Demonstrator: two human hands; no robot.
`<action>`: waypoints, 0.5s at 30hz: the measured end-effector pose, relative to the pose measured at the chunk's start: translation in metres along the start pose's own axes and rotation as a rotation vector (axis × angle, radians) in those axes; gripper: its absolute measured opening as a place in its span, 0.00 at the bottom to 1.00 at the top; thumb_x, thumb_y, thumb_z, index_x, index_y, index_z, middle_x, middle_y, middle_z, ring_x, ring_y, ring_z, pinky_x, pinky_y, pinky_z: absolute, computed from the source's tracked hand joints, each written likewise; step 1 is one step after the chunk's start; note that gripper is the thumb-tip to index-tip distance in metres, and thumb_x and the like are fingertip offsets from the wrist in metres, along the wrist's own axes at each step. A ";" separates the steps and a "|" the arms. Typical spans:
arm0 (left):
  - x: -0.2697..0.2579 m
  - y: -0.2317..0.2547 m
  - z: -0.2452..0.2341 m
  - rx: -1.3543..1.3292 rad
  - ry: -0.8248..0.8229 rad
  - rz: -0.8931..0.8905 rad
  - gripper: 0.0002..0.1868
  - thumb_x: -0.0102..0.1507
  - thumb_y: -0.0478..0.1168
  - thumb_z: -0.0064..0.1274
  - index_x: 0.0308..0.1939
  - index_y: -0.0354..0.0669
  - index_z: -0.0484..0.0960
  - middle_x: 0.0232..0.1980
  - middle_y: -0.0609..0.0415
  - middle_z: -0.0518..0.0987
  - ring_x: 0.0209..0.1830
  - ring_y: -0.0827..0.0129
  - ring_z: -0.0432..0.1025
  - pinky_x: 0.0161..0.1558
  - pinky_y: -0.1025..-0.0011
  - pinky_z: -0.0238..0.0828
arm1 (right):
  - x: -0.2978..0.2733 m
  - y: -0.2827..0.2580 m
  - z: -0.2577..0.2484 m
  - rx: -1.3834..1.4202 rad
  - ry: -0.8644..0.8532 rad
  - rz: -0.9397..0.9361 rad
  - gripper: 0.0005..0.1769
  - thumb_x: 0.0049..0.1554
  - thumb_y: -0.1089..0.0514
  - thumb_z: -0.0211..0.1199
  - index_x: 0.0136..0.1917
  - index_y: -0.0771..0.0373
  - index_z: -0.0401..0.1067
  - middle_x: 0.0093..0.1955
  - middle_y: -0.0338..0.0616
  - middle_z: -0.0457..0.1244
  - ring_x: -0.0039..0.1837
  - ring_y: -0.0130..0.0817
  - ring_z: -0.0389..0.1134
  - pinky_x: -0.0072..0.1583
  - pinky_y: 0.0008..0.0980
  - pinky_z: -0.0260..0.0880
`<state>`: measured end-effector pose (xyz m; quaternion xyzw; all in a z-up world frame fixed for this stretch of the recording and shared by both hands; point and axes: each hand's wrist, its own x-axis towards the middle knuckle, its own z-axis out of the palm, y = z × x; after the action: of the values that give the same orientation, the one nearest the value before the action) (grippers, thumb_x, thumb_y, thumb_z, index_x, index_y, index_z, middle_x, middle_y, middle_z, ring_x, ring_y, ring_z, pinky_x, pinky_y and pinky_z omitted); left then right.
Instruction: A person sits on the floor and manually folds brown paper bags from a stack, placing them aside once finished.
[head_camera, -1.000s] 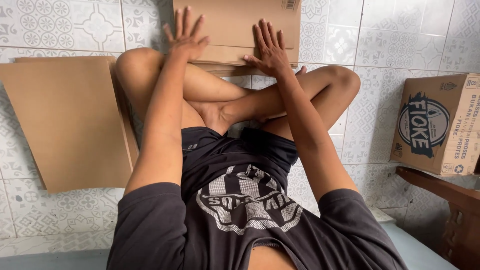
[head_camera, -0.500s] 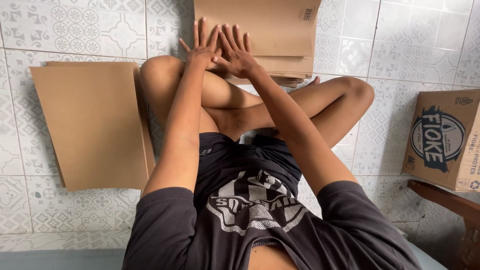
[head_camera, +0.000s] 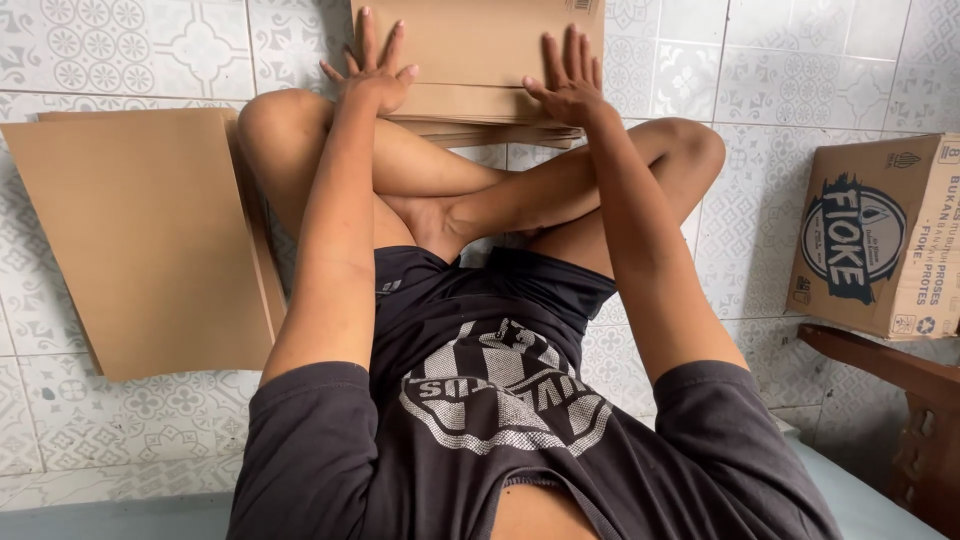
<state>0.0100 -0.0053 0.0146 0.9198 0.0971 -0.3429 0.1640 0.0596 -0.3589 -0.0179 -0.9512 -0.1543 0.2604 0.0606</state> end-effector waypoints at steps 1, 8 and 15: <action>0.001 0.000 0.000 -0.005 0.005 -0.004 0.37 0.78 0.64 0.27 0.84 0.78 0.24 0.76 0.66 0.07 0.88 0.39 0.29 0.74 0.22 0.19 | -0.005 0.014 0.000 -0.002 -0.033 0.013 0.57 0.59 0.14 0.27 0.87 0.46 0.21 0.85 0.43 0.11 0.83 0.42 0.10 0.83 0.55 0.21; 0.009 -0.036 0.001 -0.148 0.412 0.104 0.48 0.63 0.39 0.66 0.81 0.83 0.61 0.81 0.57 0.28 0.73 0.45 0.62 0.70 0.47 0.60 | -0.052 0.024 -0.024 0.009 -0.037 0.263 0.62 0.57 0.16 0.42 0.85 0.58 0.30 0.88 0.53 0.31 0.86 0.55 0.25 0.79 0.65 0.26; 0.040 -0.065 0.027 -0.472 0.636 0.210 0.67 0.53 0.40 0.78 0.80 0.70 0.40 0.61 0.48 0.70 0.57 0.53 0.74 0.57 0.59 0.75 | -0.033 0.045 -0.010 0.295 0.177 0.201 0.76 0.46 0.31 0.81 0.84 0.70 0.36 0.85 0.68 0.29 0.85 0.63 0.40 0.76 0.63 0.48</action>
<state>0.0046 0.0477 -0.0460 0.9220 0.1247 0.0087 0.3665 0.0492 -0.4123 -0.0018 -0.9618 -0.0128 0.2002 0.1862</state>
